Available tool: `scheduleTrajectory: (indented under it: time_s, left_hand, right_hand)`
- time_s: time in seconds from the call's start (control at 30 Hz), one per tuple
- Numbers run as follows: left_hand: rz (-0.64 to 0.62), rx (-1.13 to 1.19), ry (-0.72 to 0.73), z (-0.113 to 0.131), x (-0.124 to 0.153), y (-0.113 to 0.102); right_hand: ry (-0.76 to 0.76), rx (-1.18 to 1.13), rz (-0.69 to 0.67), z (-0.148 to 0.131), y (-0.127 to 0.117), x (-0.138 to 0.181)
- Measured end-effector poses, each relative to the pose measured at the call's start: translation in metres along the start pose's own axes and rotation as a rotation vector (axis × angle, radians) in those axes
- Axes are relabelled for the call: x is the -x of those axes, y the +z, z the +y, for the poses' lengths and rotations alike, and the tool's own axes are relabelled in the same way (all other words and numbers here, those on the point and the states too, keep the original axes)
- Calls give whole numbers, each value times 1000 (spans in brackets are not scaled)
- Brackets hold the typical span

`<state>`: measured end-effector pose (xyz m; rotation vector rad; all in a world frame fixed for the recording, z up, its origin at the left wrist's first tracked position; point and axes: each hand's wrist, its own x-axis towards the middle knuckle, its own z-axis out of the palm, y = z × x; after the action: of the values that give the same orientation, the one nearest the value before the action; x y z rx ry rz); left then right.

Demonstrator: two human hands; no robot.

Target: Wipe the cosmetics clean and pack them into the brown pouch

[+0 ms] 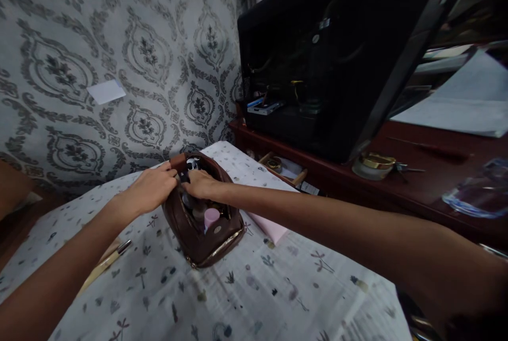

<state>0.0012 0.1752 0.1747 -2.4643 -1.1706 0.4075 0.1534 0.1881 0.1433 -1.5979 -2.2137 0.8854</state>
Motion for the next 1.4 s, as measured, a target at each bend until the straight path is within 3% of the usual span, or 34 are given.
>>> scheduleTrajectory:
  time_s: [0.37, 0.63, 0.9, 1.13, 1.4]
  left_hand:
    - [56, 124, -15, -3, 7, 1]
    - [293, 221, -56, -12, 19, 28]
    - [500, 404, -232, -6, 52, 40]
    - [464, 474, -284, 10, 88, 63]
    - [385, 566, -311, 31, 125, 104]
  right_hand:
    - [-48, 74, -3, -1, 6, 1]
    - [-54, 114, -3, 0, 13, -3]
    - [-63, 109, -6, 0, 6, -8]
    - [-67, 117, 25, 2, 7, -4]
    - [-15, 110, 21, 7, 2, 1]
